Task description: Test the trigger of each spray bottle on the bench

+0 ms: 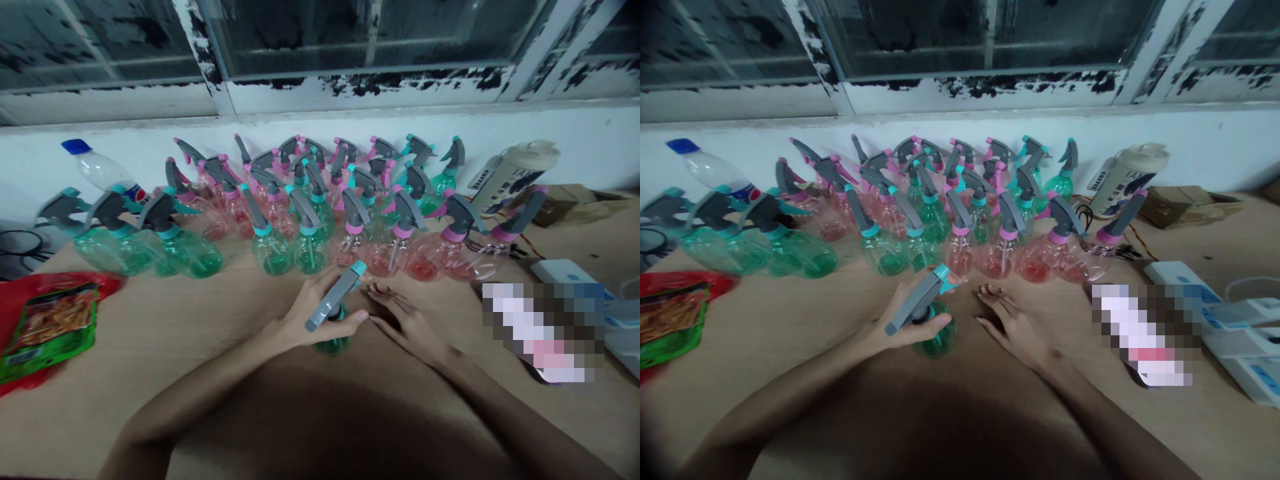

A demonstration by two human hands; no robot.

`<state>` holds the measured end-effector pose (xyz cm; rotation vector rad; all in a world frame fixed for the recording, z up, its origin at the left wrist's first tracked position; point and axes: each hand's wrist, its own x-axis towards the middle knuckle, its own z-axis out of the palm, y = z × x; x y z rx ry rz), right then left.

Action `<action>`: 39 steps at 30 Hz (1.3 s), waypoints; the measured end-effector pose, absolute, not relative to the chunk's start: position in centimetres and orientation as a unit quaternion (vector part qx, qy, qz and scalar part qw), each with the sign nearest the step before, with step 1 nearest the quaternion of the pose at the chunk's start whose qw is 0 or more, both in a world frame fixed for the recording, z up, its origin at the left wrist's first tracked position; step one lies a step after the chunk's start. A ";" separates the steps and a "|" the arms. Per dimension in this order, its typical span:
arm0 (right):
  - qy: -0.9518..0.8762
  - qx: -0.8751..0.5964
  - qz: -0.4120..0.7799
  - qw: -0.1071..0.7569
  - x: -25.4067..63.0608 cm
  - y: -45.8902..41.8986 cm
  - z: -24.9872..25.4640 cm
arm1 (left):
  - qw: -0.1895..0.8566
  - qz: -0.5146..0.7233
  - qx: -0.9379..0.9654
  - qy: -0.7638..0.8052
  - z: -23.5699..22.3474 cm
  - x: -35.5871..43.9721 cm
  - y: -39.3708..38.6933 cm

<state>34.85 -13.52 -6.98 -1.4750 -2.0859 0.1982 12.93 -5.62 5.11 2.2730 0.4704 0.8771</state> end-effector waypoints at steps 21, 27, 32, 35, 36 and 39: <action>-0.777 -0.553 0.081 0.291 34.9 -13.4 -7.1 | 0.394 0.296 0.846 0.202 5.1 12.6 -6.1; -0.775 -0.553 0.074 0.296 34.9 -13.4 -7.2 | 0.353 0.269 0.859 0.254 5.6 10.6 -6.6; -0.773 -0.553 0.078 0.301 34.9 -13.5 -7.4 | 0.315 0.249 0.843 0.357 5.2 9.3 -8.0; -0.771 -0.552 0.085 0.305 34.9 -13.5 -7.5 | 0.287 0.284 0.849 0.340 5.6 8.7 -8.7; -0.770 -0.552 0.088 0.307 34.9 -13.5 -7.5 | 0.279 0.292 0.851 0.336 5.8 8.4 -8.9; -0.768 -0.551 0.093 0.313 34.8 -13.5 -7.5 | 0.258 0.307 0.840 0.365 6.5 6.5 -8.9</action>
